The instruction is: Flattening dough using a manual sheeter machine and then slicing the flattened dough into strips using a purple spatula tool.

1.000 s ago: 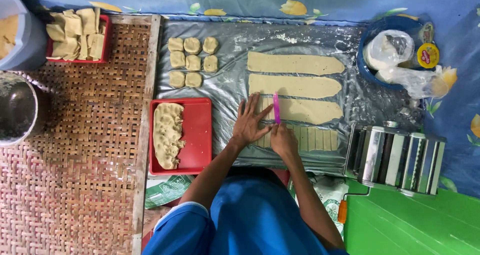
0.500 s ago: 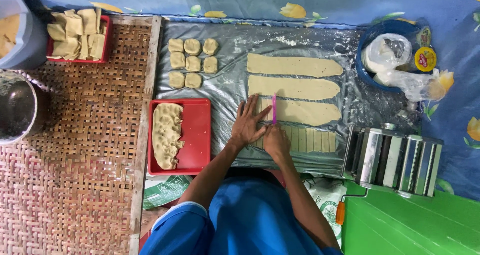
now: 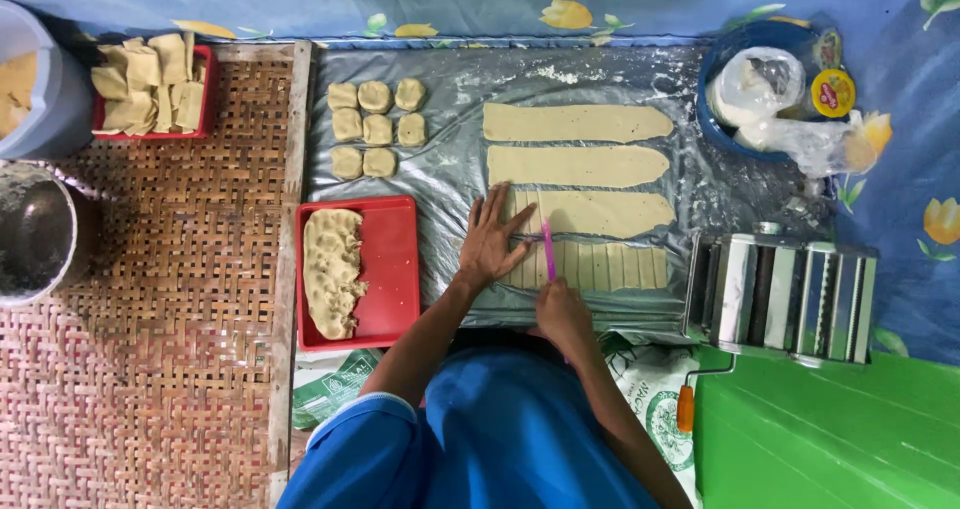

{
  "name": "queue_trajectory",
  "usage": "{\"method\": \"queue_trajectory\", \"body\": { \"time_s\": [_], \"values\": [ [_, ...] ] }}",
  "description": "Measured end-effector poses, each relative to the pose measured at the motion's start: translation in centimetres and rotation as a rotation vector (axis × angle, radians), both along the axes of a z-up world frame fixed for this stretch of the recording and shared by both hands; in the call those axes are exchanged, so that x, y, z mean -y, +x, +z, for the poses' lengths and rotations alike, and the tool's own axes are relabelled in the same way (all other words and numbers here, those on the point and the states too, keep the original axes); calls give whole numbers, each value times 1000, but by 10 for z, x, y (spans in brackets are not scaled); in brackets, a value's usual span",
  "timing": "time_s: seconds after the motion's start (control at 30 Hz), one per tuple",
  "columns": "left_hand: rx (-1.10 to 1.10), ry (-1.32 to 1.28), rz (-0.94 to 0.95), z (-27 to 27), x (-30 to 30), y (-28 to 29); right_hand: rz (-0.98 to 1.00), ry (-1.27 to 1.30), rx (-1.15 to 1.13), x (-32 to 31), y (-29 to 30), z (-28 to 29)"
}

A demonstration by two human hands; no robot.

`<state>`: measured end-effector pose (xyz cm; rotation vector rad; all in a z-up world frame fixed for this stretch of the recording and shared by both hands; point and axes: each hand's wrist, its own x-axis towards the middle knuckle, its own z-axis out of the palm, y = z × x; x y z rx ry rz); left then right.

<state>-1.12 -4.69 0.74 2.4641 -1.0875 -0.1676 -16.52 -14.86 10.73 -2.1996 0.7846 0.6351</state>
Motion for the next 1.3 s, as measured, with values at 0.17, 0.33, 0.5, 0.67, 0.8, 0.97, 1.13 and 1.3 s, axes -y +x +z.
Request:
{"method": "queue_trajectory", "body": {
  "time_s": [0.17,0.33,0.5,0.67,0.8,0.97,1.13,1.3],
  "values": [
    [4,-12,-10,-1,0,-2,18,19,32,11,-10,-38],
    [44,-29,8,-1,0,-1,25,-27,24,19,23,-52],
    [68,-68,-23,-3,-1,-2,11,-21,137,28,54,-58],
    [93,-148,-16,-7,-3,-5,-65,-8,218,42,45,-36],
    [50,-197,28,4,-2,-13,-71,-73,158,52,39,-50],
    [28,-147,-4,-7,14,-18,-98,-28,193,48,36,-47],
    [24,-137,21,-13,14,-17,-62,-77,111,54,45,-72],
    [16,-139,26,-13,16,-16,-84,-62,63,46,51,-39]
  ]
}}
